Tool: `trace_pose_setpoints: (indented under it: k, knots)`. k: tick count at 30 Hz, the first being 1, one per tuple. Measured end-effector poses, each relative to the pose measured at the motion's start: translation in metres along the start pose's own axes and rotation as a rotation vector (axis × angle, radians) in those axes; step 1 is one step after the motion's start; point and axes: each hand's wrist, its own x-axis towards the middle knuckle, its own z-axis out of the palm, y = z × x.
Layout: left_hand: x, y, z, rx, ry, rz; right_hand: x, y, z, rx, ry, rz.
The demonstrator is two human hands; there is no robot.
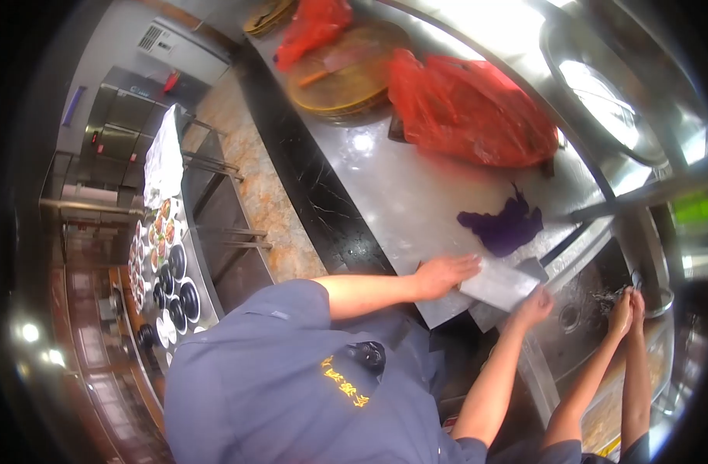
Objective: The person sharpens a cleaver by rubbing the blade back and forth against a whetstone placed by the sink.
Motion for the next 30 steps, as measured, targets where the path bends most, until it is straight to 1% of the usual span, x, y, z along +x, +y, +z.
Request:
trace_pose_setpoints:
  k: [2,3,4,5,6,7,8,9,10,11,12,14,16,17,18,20,21,22,24,26,28,29,30]
  knots:
    - [-0.028,0.018,-0.005,0.061,-0.156,-0.024,-0.027,0.021,-0.023,0.021,0.024,0.071]
    - [-0.041,0.027,-0.012,0.010,-0.156,-0.037,-0.041,0.040,-0.033,0.050,0.017,0.072]
    - [-0.052,0.033,-0.018,-0.052,-0.168,-0.034,-0.054,0.045,-0.042,0.078,0.031,0.073]
    - [-0.050,0.028,-0.019,-0.066,-0.152,-0.050,-0.046,0.050,-0.044,0.067,-0.039,0.091]
    - [-0.050,0.027,-0.016,-0.095,-0.156,-0.054,-0.044,0.035,-0.037,0.051,-0.082,0.117]
    - [-0.037,0.023,-0.014,-0.074,-0.167,-0.085,-0.039,0.009,-0.024,0.091,-0.042,0.148]
    - [-0.015,0.016,-0.010,-0.057,-0.183,-0.104,-0.025,0.006,-0.010,0.063,0.041,0.075]
    - [0.004,0.016,-0.009,-0.071,-0.209,-0.207,-0.013,-0.001,-0.005,-0.061,0.044,0.014]
    - [0.016,0.011,0.003,-0.036,-0.138,-0.147,-0.007,-0.012,-0.002,-0.152,0.121,0.004]
    - [0.022,0.004,0.011,-0.003,-0.048,-0.108,-0.004,0.003,-0.002,-0.144,0.123,-0.038]
    - [0.026,0.015,0.004,0.023,-0.113,-0.106,-0.010,0.010,-0.008,-0.099,0.136,-0.007]
    - [0.025,0.029,-0.002,-0.054,-0.163,-0.024,-0.047,0.001,-0.032,-0.081,0.210,0.022]
    - [0.025,0.034,-0.003,-0.067,-0.312,0.020,-0.071,0.001,-0.057,0.076,0.299,0.139]
    - [0.038,0.031,0.000,-0.129,-0.365,0.034,-0.074,0.000,-0.061,0.134,0.381,0.181]
    - [0.062,0.027,0.005,-0.133,-0.354,0.037,-0.063,0.016,-0.064,0.049,0.437,0.164]
    - [0.109,0.017,0.019,-0.124,-0.335,0.265,-0.034,0.010,-0.063,0.245,0.481,0.071]
    - [0.135,0.018,0.023,-0.141,-0.352,0.262,-0.019,-0.011,-0.062,0.206,0.506,0.093]
    - [0.152,0.019,0.026,-0.155,-0.368,0.260,-0.008,-0.010,-0.061,0.197,0.503,0.093]
    - [0.138,0.022,0.029,-0.178,-0.395,0.210,-0.006,-0.003,-0.068,0.161,0.507,0.071]
    - [0.091,0.019,0.033,-0.215,-0.371,0.209,-0.040,0.012,-0.080,0.177,0.521,0.107]
    - [0.056,0.032,0.020,-0.249,-0.476,0.125,-0.075,0.020,-0.089,0.233,0.557,0.160]
    - [0.058,0.036,0.014,-0.256,-0.498,0.112,-0.081,0.022,-0.096,0.169,0.522,0.205]
    - [0.061,0.036,0.013,-0.265,-0.525,0.097,-0.070,0.033,-0.096,0.151,0.550,0.123]
